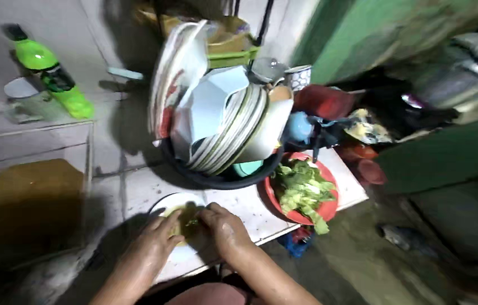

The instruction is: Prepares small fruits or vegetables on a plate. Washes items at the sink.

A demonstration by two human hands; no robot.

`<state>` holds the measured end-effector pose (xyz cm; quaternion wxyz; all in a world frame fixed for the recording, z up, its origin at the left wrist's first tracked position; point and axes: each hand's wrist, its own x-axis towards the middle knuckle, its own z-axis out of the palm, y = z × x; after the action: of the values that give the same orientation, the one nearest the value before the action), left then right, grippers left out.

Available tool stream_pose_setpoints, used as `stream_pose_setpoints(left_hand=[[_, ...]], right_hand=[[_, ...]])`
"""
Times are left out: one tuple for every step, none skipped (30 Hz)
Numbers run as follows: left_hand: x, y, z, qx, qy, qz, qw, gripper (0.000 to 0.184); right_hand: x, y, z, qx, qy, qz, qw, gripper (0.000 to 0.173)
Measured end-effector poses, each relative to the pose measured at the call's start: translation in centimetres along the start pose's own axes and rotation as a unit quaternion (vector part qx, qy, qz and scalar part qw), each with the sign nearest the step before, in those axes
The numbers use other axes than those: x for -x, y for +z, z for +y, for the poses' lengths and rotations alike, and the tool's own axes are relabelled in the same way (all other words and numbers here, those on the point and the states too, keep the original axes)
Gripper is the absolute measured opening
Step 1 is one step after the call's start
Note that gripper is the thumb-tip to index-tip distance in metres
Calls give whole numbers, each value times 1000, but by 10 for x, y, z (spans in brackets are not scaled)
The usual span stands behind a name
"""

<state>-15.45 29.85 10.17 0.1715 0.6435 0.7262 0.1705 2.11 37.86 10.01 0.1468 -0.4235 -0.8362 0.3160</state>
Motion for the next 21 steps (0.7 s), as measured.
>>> stream_pose_setpoints(left_hand=[[0, -5, -3, 29, -17, -16, 999, 53], [2, -8, -10, 55, -33, -29, 998, 55], [6, -9, -21, 72, -50, -42, 995, 54], [12, -10, -34, 82, -75, -62, 992, 54], [19, -10, -48, 97, -102, -76, 987, 53], [27, -9, -60, 115, -125, -85, 982, 52], [35, -6, -72, 132, -135, -77, 979, 49], [43, -3, -81, 143, -129, -61, 979, 47], [49, -1, -88, 148, -121, -54, 980, 46], [52, 2, -91, 152, -120, -49, 980, 46], [54, 4, -93, 156, -130, -50, 978, 48], [53, 6, -91, 158, -140, -47, 976, 48], [52, 7, -87, 152, -152, -46, 976, 48], [51, 8, -82, 140, -160, -49, 976, 48], [49, 9, -76, 123, -161, -53, 978, 47], [47, 7, -68, 106, -155, -51, 981, 46], [44, 5, -59, 96, -152, -41, 983, 44], [43, 2, -50, 91, -160, -32, 982, 44], [44, 2, -45, 84, -169, -25, 982, 43], [48, 4, -43, 78, -185, -20, 979, 43], [53, 7, -39, 81, -214, -23, 973, 45]], right_hand=[[10, -12, 8, -8, 16, 7, 1000, 20], [25, -21, 20, -9, 35, 17, 999, 21], [45, -29, 34, -7, 60, 22, 998, 23], [66, -38, 50, -10, 103, 7, 995, 26], [88, -46, 69, -18, 162, -18, 987, 28], [107, -53, 90, -29, 238, -49, 970, 29], [124, -58, 113, -36, 315, -70, 946, 31], [137, -61, 138, -37, 387, -78, 918, 32], [148, -62, 164, -35, 446, -68, 892, 32], [156, -62, 192, -31, 489, -52, 870, 32], [159, -62, 221, -26, 515, -29, 856, 34], [159, -62, 249, -21, 533, -6, 846, 35], [155, -62, 276, -20, 548, 11, 836, 37], [151, -62, 300, -25, 565, 17, 825, 41], [148, -62, 319, -27, 582, 9, 813, 45], [143, -63, 330, -24, 590, 2, 807, 48], [137, -64, 332, -11, 588, -7, 809, 48], [130, -65, 326, 12, 573, -24, 819, 46], [126, -64, 313, 42, 551, -53, 832, 44], [125, -61, 302, 72, 524, -85, 844, 44], [128, -54, 293, 89, 491, -120, 858, 46]])
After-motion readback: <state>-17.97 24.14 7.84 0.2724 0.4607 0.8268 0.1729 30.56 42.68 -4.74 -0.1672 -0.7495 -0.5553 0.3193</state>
